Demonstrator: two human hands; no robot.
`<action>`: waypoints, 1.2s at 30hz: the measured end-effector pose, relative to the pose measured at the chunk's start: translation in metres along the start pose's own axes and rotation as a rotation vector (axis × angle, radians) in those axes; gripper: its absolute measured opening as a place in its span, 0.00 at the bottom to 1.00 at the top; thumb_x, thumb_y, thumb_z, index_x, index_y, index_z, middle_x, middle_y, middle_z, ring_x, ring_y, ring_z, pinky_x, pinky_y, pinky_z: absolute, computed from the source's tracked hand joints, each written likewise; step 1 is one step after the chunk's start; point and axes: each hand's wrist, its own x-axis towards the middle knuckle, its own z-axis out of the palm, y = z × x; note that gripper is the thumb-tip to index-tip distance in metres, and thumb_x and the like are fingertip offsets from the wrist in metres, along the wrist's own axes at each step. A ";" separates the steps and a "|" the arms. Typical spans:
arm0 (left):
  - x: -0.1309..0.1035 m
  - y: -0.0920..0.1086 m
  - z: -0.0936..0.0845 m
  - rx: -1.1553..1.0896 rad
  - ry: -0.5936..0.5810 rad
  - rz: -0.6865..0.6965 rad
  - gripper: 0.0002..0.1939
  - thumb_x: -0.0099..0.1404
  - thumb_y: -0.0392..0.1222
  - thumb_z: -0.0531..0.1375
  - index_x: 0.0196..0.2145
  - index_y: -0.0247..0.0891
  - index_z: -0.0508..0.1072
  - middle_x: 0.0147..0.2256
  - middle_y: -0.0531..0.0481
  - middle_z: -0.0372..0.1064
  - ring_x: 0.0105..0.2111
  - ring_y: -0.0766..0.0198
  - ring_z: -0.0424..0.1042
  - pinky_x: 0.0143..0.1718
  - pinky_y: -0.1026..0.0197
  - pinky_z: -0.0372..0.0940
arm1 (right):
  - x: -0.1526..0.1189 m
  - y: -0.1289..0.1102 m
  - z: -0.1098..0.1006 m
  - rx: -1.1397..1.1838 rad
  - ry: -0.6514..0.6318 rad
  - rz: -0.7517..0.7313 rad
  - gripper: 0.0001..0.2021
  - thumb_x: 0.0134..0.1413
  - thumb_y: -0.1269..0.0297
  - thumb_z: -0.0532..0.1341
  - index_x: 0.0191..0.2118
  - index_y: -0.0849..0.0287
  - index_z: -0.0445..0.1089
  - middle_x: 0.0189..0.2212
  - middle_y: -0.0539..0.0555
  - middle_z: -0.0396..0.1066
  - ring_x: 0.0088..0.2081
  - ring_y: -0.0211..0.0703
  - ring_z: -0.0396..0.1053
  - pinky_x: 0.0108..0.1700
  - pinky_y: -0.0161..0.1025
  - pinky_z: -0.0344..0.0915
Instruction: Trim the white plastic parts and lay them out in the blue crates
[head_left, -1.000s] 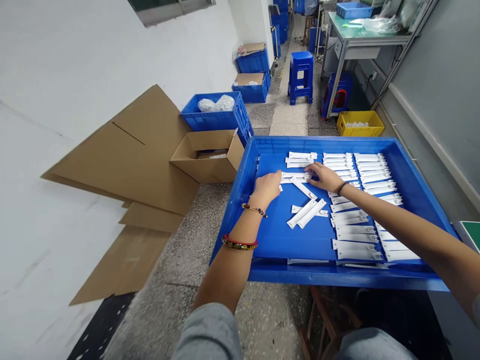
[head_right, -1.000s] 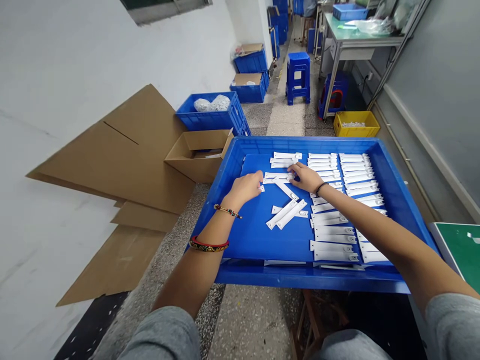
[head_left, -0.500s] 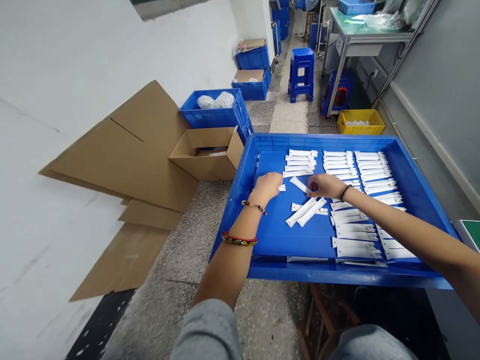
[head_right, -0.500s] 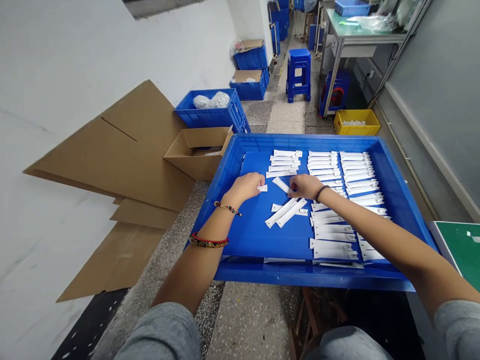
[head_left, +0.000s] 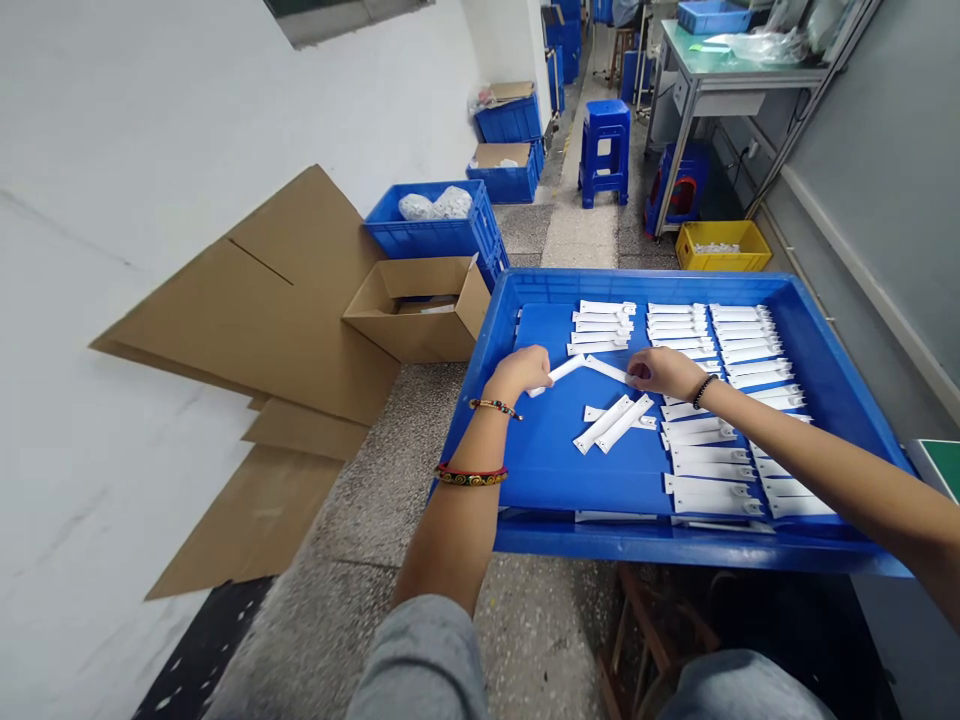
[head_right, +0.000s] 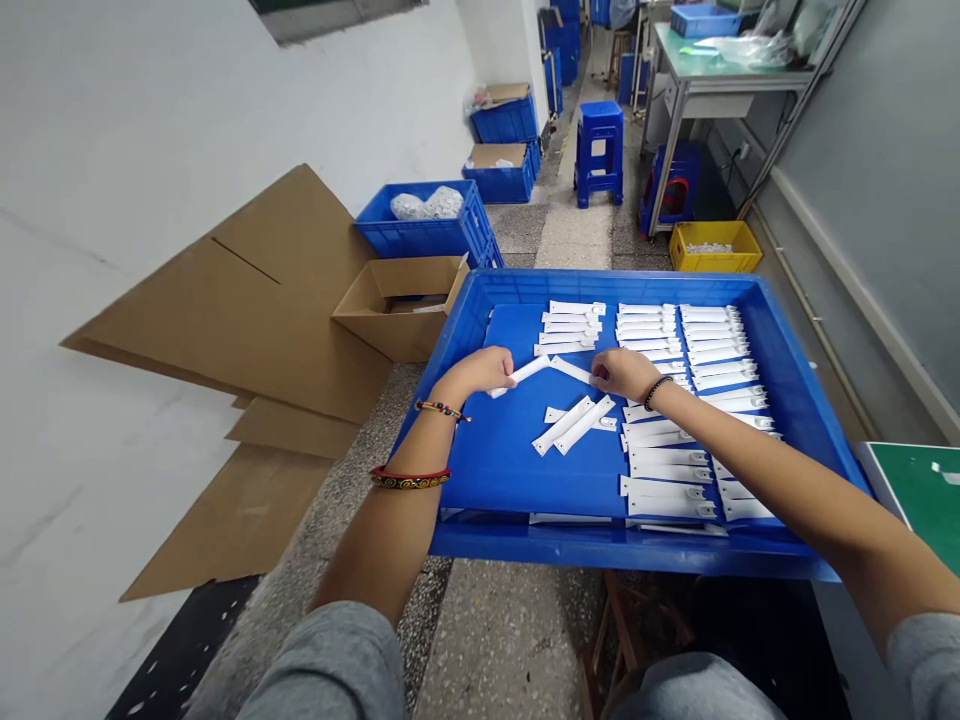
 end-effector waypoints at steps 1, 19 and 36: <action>0.001 0.002 0.001 -0.049 -0.020 0.005 0.07 0.61 0.35 0.64 0.38 0.35 0.74 0.39 0.43 0.78 0.38 0.56 0.79 0.39 0.61 0.73 | 0.000 0.000 0.000 0.004 0.006 0.009 0.04 0.57 0.64 0.63 0.35 0.56 0.75 0.32 0.52 0.78 0.32 0.43 0.74 0.29 0.34 0.63; -0.007 0.008 0.005 0.165 0.122 0.317 0.18 0.58 0.29 0.64 0.46 0.41 0.75 0.51 0.47 0.68 0.56 0.55 0.64 0.56 0.60 0.63 | 0.001 -0.005 0.008 0.042 0.093 -0.017 0.04 0.55 0.68 0.62 0.34 0.56 0.75 0.34 0.53 0.77 0.33 0.42 0.72 0.31 0.34 0.60; -0.001 0.017 0.014 0.165 0.201 0.021 0.20 0.59 0.49 0.69 0.45 0.36 0.73 0.47 0.40 0.73 0.51 0.51 0.72 0.46 0.60 0.66 | 0.024 -0.006 0.027 0.292 0.213 -0.127 0.07 0.58 0.61 0.63 0.35 0.58 0.75 0.33 0.55 0.73 0.34 0.43 0.70 0.36 0.37 0.66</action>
